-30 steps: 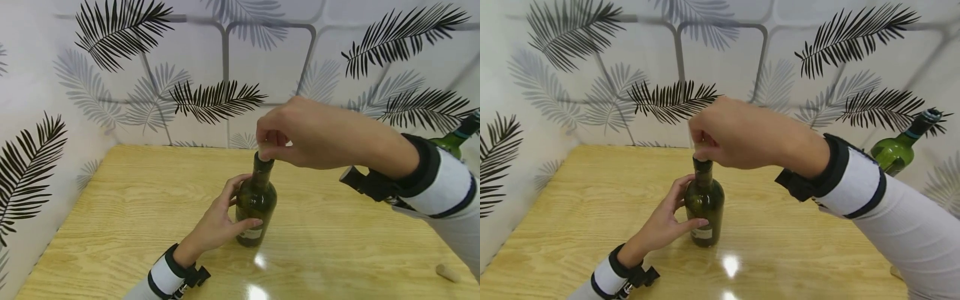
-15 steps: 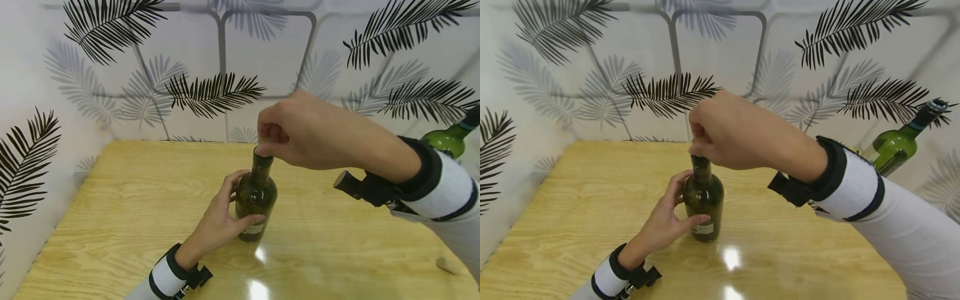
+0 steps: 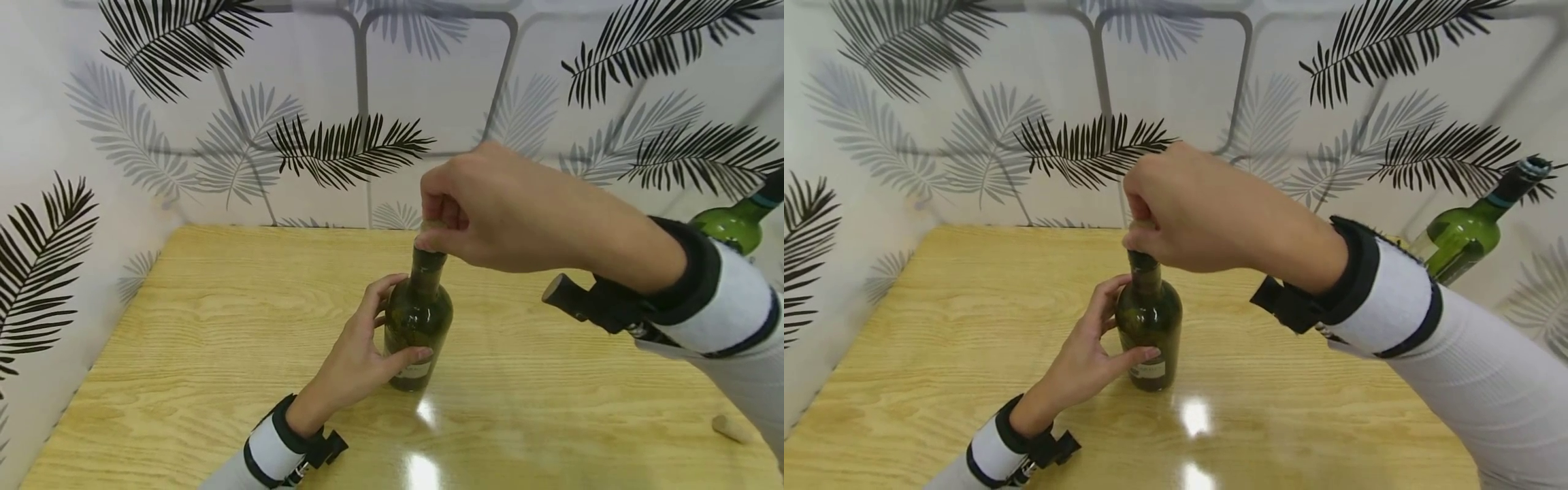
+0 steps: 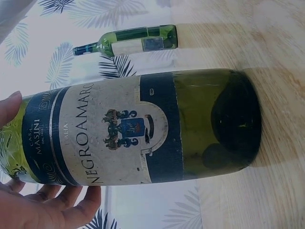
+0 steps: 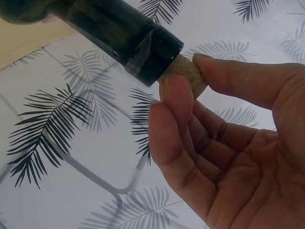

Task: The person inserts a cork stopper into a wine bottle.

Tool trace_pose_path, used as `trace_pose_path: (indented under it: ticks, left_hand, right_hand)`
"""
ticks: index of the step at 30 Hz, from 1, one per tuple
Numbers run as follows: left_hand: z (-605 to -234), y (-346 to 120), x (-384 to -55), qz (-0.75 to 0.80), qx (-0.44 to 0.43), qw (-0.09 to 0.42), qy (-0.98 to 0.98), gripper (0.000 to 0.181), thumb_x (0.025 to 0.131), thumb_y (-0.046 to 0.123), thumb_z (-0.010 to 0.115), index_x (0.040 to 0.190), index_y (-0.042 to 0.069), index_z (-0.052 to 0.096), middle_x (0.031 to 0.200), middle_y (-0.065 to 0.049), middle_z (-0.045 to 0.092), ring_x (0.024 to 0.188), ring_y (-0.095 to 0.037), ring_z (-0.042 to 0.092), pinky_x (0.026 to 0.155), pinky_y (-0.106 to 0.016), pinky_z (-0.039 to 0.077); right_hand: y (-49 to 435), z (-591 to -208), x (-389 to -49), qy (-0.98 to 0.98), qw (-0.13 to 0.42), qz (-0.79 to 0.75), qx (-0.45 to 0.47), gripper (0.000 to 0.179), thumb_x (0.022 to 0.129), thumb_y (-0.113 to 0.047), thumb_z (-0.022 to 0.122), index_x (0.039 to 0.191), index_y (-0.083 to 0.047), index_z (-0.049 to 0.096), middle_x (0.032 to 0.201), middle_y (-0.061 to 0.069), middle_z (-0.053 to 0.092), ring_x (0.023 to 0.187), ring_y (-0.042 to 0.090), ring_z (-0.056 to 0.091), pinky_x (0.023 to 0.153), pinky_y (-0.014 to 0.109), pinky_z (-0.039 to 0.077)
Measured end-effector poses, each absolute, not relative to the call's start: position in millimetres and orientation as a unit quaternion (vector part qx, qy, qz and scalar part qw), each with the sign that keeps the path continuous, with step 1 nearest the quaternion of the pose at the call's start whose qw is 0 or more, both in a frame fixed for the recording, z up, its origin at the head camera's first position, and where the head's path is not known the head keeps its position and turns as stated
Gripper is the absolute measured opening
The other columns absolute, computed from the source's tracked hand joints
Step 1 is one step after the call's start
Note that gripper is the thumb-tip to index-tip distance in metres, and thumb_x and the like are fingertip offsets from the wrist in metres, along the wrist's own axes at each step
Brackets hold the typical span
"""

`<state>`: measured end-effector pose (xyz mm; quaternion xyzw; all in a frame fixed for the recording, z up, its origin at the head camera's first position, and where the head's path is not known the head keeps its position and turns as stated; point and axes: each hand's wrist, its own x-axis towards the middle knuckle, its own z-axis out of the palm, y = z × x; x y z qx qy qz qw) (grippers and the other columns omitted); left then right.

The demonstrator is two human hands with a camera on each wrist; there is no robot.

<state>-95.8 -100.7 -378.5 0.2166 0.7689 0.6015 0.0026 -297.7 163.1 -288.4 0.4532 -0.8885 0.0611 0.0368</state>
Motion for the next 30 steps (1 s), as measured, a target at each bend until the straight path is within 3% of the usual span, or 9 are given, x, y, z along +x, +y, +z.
trace_pose_path:
  ticks: [6,10,16,20,23,30]
  left_hand:
    - [-381.6,-99.1,-94.8,0.601,0.205,0.009,0.773,0.094,0.095,0.007,0.092,0.17,0.009,0.034,0.159,-0.022,0.059,0.15,-0.044,0.058,0.12,-0.073,0.051]
    - [-383.0,-97.1,-93.4,0.601,0.198,0.012,0.774,0.093,0.095,0.009,0.093,0.169,0.011,0.036,0.16,-0.02,0.059,0.151,-0.043,0.057,0.12,-0.071,0.051]
    - [-384.7,-95.2,-91.0,0.601,0.198,0.007,0.774,0.092,0.095,0.009,0.093,0.169,0.012,0.038,0.16,-0.019,0.059,0.15,-0.042,0.058,0.12,-0.07,0.052]
    - [-385.6,-94.9,-89.9,0.595,0.202,-0.004,0.778,0.091,0.095,0.009,0.093,0.168,0.01,0.038,0.161,-0.02,0.058,0.148,-0.044,0.059,0.118,-0.071,0.053]
    - [-384.4,-95.1,-90.3,0.587,0.205,-0.019,0.783,0.091,0.095,0.009,0.093,0.167,0.009,0.038,0.162,-0.021,0.057,0.148,-0.045,0.06,0.117,-0.071,0.054]
    - [-381.5,-97.0,-93.2,0.575,0.208,-0.037,0.79,0.091,0.095,0.011,0.093,0.166,0.007,0.037,0.16,-0.023,0.057,0.146,-0.047,0.06,0.115,-0.071,0.055]
  right_hand:
    - [120.8,-190.7,-186.0,-0.896,-0.02,0.13,0.425,0.025,0.107,-0.047,0.081,0.105,-0.023,0.077,0.089,-0.009,0.075,0.074,0.009,0.067,0.066,0.032,0.058]
    - [109.5,-180.0,-143.6,-0.905,0.034,0.124,0.404,0.015,0.109,-0.026,0.08,0.115,-0.012,0.077,0.088,-0.003,0.075,0.075,0.013,0.067,0.068,0.037,0.058]
    - [110.9,-217.6,-117.0,-0.871,0.238,0.109,0.415,0.013,0.107,-0.011,0.08,0.117,-0.004,0.077,0.104,0.011,0.081,0.084,0.027,0.078,0.068,0.043,0.066]
    - [106.7,-238.9,-109.1,-0.828,0.355,0.091,0.425,0.026,0.103,-0.001,0.082,0.126,0.009,0.076,0.109,0.021,0.081,0.091,0.034,0.081,0.07,0.044,0.07]
    - [102.0,-245.3,-106.9,-0.817,0.386,0.081,0.421,0.033,0.103,-0.002,0.081,0.131,0.013,0.072,0.11,0.024,0.079,0.092,0.038,0.08,0.07,0.046,0.07]
    - [98.2,-246.6,-109.8,-0.821,0.385,0.091,0.411,0.04,0.102,-0.006,0.083,0.136,0.012,0.07,0.114,0.024,0.077,0.098,0.036,0.079,0.071,0.045,0.07]
